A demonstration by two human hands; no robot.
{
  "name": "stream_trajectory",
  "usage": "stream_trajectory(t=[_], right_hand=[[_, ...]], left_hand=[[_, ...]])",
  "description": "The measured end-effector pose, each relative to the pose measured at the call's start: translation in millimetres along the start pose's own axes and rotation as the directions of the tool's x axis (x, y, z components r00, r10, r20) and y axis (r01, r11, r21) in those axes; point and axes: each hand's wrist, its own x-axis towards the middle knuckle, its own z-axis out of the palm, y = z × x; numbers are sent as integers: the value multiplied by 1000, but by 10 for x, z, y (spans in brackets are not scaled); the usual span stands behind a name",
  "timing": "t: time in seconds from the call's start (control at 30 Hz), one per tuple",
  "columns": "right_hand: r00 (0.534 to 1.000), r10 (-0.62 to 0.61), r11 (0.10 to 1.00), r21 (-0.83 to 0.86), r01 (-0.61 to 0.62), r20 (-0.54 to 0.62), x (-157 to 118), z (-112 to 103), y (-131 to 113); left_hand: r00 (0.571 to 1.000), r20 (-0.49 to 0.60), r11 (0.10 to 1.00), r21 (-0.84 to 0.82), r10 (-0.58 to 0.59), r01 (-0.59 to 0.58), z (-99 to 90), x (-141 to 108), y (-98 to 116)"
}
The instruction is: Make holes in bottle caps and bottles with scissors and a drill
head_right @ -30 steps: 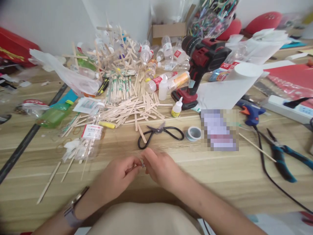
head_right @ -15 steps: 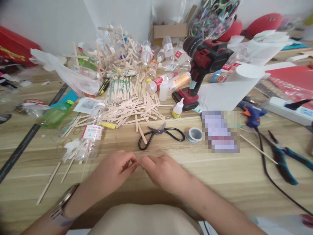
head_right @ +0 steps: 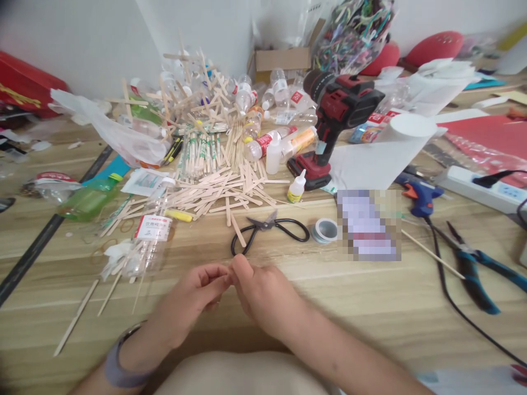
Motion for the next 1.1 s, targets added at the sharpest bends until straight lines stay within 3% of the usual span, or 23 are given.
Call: stream_trajectory(t=[0.13,0.27,0.37,0.53,0.6,0.67,0.73,0.8,0.93,1.1], right_hand=[[992,97,977,180,-111,86,50,-55,-35],[961,204,883,390,-263,186,87,-83,-55],[944,247,815,479,-325,220,119,-81,-78],[850,360,542,656,-526,384,171,-72,-40],[832,387,443,711,-546,399,165,-81,19],[861,426,502,719,-480,278,140,-107,72],[909,414,693,629,-352,51,103,-146,91],[943,316,843,486,-229,-103,61,-181,70],[982,170,922,366,-127,-86,10,-174,-16],[988,152,901,416,-122,-39,30,-73,-25]], left_hand=[[999,0,999,9,52,-52,-16,-2,-50],[995,-47,990,109,92,-86,-28,18,-134],[992,-64,990,94,113,-107,-9,31,-156],[996,-64,998,-41,53,-56,9,52,-143],[994,-103,997,-77,23,-31,-10,67,-155],[991,-136,994,-107,12,-27,-35,80,-170],[988,-155,992,-123,10,-30,-53,90,-175],[986,-168,992,-122,15,-36,-60,97,-169],[982,-179,996,-61,58,-70,-60,106,-166],[976,-183,991,90,117,-102,-73,93,-205]])
